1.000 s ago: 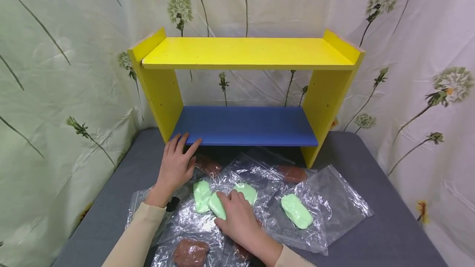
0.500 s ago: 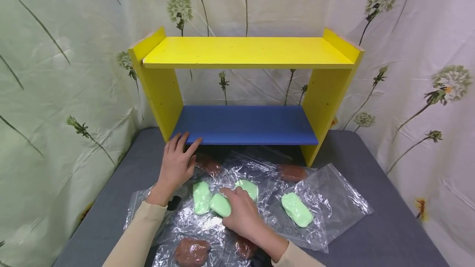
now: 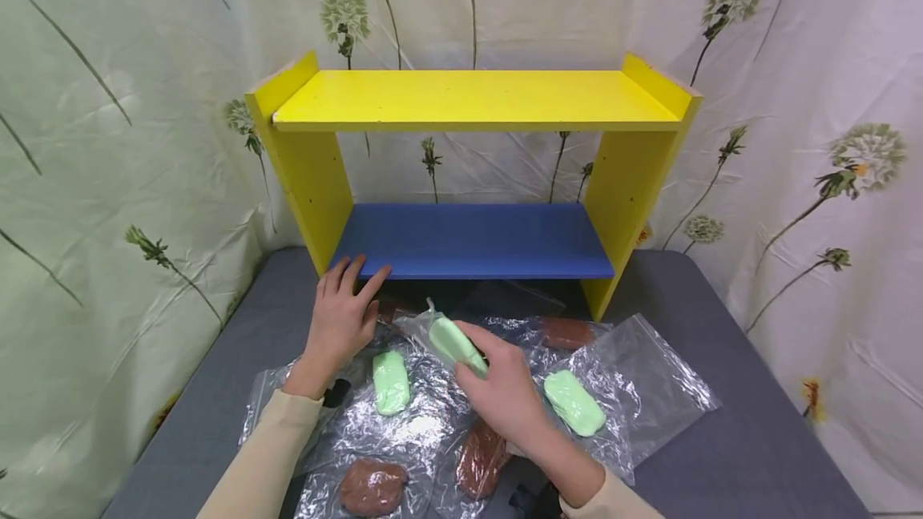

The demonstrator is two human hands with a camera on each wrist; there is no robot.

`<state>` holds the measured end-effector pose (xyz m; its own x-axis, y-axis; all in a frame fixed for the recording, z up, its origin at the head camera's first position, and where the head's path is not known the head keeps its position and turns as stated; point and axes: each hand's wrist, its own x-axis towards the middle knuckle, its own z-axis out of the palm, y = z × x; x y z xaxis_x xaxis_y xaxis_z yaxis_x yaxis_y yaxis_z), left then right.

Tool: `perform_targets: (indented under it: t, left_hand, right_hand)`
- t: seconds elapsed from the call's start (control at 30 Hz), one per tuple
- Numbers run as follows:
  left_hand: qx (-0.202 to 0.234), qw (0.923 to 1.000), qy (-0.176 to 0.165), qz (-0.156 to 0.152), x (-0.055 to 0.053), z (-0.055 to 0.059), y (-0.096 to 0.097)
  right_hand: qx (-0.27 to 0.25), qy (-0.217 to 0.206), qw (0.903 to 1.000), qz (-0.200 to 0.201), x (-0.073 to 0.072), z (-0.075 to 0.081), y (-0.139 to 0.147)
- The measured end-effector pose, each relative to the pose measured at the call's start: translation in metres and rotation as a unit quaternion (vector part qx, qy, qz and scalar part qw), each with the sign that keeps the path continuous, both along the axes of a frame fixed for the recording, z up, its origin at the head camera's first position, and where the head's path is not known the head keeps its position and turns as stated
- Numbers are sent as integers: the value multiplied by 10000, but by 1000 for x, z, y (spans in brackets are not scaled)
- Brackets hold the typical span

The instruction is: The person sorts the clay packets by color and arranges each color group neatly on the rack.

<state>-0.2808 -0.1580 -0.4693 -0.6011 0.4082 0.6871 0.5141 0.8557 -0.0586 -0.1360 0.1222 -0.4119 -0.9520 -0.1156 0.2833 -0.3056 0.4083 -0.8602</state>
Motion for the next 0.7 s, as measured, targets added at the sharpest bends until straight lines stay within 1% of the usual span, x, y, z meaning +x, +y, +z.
perform_targets:
  t: [0.1,0.23,0.3,0.4,0.47,0.57,0.63,0.7]
  left_hand:
    - [-12,10000,6,16,-1,-1,-1]
    - [-18,10000,62,26,-2,-1,-1]
    - [-29,10000,49,31,-2,-1,-2]
    - [-52,10000,1,37,-1,-1,-2]
    - [-75,9999,-75,56,0,0,-2]
    - [-94,9999,-70,59,-1,-1,-2]
    - [-97,9999,-38,45,-1,-1,-2]
    - [-83,10000,50,19,-2,-1,-2]
  right_hand:
    - [-646,1,9979,79,-2,13,13]
    - [-1440,241,9892,124,-7,26,28]
    - [-1715,365,9845,91,-8,32,33]
    - [-1919,490,9802,30,-8,38,40]
    - [-1950,549,9793,8,-7,43,44]
    - [-1769,748,9813,-85,-4,51,50]
    - [-1468,1069,9831,-243,0,59,52]
    - [-1197,1562,9796,-403,3,69,53]
